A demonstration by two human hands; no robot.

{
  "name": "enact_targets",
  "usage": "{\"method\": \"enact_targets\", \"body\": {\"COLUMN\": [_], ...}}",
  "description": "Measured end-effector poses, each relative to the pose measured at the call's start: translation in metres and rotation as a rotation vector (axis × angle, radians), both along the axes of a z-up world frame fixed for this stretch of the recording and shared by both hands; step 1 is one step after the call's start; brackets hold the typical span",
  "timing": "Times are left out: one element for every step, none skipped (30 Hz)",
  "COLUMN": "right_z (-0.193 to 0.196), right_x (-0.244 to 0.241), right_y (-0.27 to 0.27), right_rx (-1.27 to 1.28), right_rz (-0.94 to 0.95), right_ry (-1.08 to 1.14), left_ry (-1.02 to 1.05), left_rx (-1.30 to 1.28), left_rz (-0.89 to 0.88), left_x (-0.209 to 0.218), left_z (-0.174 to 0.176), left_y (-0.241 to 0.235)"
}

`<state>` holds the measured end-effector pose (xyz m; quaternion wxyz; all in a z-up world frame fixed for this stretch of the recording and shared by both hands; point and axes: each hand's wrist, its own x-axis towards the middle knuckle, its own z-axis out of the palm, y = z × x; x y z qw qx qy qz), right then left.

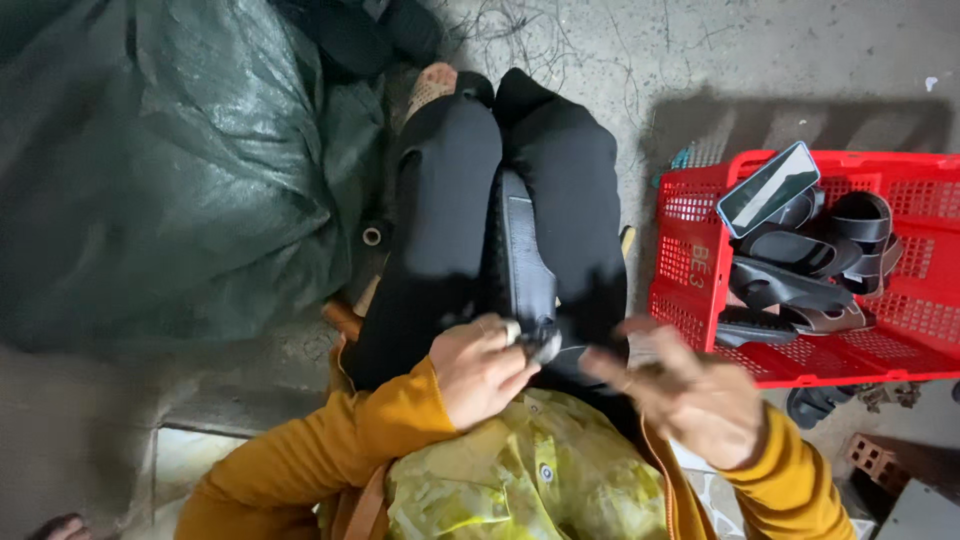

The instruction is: The person sits on the floor and sews a black sandal using a needle and thread. They repeatedly push the needle through the sandal strap and pull the thread to stitch it. A red basket with other sandals and a phone is visible nearby.

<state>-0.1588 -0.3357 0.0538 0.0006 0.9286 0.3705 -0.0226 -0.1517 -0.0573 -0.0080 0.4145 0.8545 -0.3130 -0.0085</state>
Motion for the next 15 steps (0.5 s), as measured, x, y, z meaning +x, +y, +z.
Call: {"method": "enact_targets", "body": {"right_z": [0.006,0.011,0.009,0.007,0.005,-0.005,-0.014,-0.023,-0.023,-0.022,-0.021,0.002,0.026,0.05,0.021], "right_x": [0.005,0.01,0.01,0.009,0.008,0.005,0.003,0.0,-0.01,-0.019,-0.028,-0.02,-0.012,-0.002,-0.015], "right_y": [0.013,0.026,0.034,0.043,0.052,0.052,0.052,0.051,0.025,-0.001,-0.027,-0.032,-0.037,-0.043,-0.081], "right_rx": [0.169,0.343,0.349,0.425,0.5,0.503,0.488,0.469,0.47,0.736,1.0,0.999,0.802,0.547,0.546], "right_rz": [0.068,0.142,0.139,0.048,-0.043,-0.044,0.003,0.049,0.047,-0.087,-0.227,-0.231,-0.568,-0.845,-0.845], "right_ry": [0.23,0.461,0.456,0.444,0.432,0.427,0.439,0.452,0.447,0.677,0.906,0.908,0.333,-0.257,-0.263], "left_ry": [-0.055,-0.106,-0.11,-0.004,0.102,0.097,-0.025,-0.146,-0.15,0.064,0.277,0.281,0.058,-0.175,-0.179], "left_rx": [-0.021,-0.038,-0.033,-0.099,-0.164,-0.16,-0.157,-0.157,-0.157,-0.169,-0.179,-0.181,-0.287,-0.392,-0.395], "left_rz": [-0.078,-0.153,-0.159,-0.166,-0.172,-0.175,-0.195,-0.216,-0.22,-0.19,-0.161,-0.163,-0.117,-0.076,-0.079], "left_x": [0.0,0.0,-0.003,-0.007,-0.012,-0.014,-0.015,-0.016,-0.019,-0.023,-0.026,-0.02,-0.014,-0.005,-0.019], "left_z": [0.001,0.002,-0.002,-0.005,-0.009,-0.008,-0.007,-0.007,-0.01,-0.013,-0.016,-0.007,0.001,0.01,-0.017], "left_y": [0.001,0.002,0.005,0.009,0.014,0.016,0.019,0.021,0.023,0.025,0.027,0.025,0.023,0.019,0.023]}}
